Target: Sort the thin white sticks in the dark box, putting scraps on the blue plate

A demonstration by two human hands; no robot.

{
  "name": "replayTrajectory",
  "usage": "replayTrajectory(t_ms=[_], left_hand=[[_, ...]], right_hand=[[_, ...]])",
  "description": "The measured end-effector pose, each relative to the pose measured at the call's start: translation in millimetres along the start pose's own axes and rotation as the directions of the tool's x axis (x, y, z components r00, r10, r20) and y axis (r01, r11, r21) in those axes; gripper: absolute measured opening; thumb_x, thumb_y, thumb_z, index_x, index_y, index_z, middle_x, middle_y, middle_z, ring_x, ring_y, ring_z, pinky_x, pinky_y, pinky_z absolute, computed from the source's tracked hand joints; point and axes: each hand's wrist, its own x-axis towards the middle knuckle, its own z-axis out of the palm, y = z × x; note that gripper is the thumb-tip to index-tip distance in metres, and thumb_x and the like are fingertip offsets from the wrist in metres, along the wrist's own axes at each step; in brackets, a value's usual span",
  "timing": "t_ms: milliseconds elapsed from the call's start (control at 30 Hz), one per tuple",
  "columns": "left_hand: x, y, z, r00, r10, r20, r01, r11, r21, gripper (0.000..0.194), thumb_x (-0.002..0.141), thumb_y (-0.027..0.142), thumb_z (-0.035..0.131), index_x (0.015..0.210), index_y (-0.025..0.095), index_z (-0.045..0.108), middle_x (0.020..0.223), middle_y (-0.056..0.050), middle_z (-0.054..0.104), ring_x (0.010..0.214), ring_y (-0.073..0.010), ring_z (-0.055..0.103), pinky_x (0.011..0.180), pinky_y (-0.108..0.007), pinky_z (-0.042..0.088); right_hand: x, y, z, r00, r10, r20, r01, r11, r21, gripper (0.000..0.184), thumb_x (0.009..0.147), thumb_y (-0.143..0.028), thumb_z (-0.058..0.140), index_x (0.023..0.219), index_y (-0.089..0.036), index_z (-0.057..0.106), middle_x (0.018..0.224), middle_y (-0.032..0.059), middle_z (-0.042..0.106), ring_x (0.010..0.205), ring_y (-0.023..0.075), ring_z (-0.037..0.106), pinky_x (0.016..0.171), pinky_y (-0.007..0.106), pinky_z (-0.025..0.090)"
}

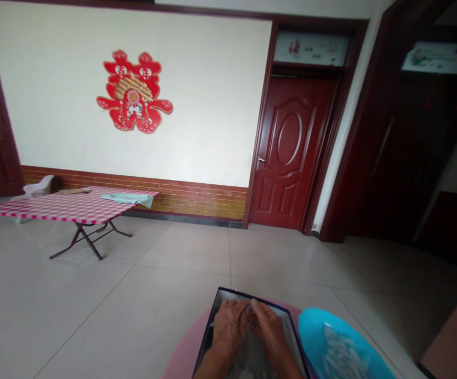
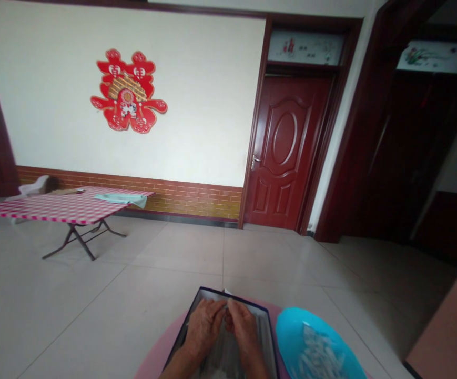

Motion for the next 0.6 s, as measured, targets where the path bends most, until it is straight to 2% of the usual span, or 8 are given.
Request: replayTrajectory(t_ms=[133,300,400,600], left_hand=[[-0.6,-3.8,5.1,0.999,0.024,-0.040,-0.023,1.000,0.015,0.027,0.088,0.019,0.046,0.100,0.023,0.070,0.083,-0.005,0.073,0.078,-0.0202,0.066,0.082,-0.036,0.051],[-2.0,-5.2,8.0,0.994,0.055,-0.091,-0.053,0.998,0.028,0.026,0.088,0.019,0.045,0.096,0.022,0.071,0.080,-0.005,0.072,0.075,-0.0200,0.066,0.077,-0.034,0.052],[-2.5,-3.5,8.7,0.993,0.062,-0.103,-0.060,0.998,0.019,0.026,0.088,0.020,0.045,0.094,0.022,0.070,0.079,-0.005,0.072,0.073,-0.0200,0.065,0.076,-0.034,0.052],[-2.9,-2.6,10.1,0.994,0.051,-0.099,-0.049,0.999,0.016,0.026,0.087,0.018,0.045,0.092,0.022,0.070,0.078,-0.005,0.071,0.073,-0.0200,0.065,0.075,-0.034,0.052]], right_hand=[[2.4,2.2,-1.8,0.999,0.021,0.026,-0.023,0.995,0.094,0.046,0.063,-0.058,0.070,0.087,-0.018,0.070,0.081,0.0064,0.072,0.076,0.0238,0.066,0.065,0.033,0.051],[1.7,0.2,-3.4,0.999,-0.027,0.033,0.026,0.999,0.041,0.038,0.060,-0.049,0.075,0.082,-0.019,0.071,0.085,0.0057,0.072,0.079,0.0233,0.065,0.067,0.031,0.051],[0.2,-0.9,-1.6,0.999,-0.010,0.049,0.008,1.000,0.026,0.037,0.063,-0.052,0.072,0.080,-0.019,0.071,0.081,0.0050,0.071,0.075,0.0229,0.065,0.065,0.032,0.050],[1.3,-0.4,-0.1,0.999,0.049,-0.016,-0.048,0.999,0.020,0.047,0.063,-0.064,0.066,0.074,-0.018,0.069,0.070,0.0052,0.070,0.065,0.0228,0.065,0.058,0.032,0.049]])
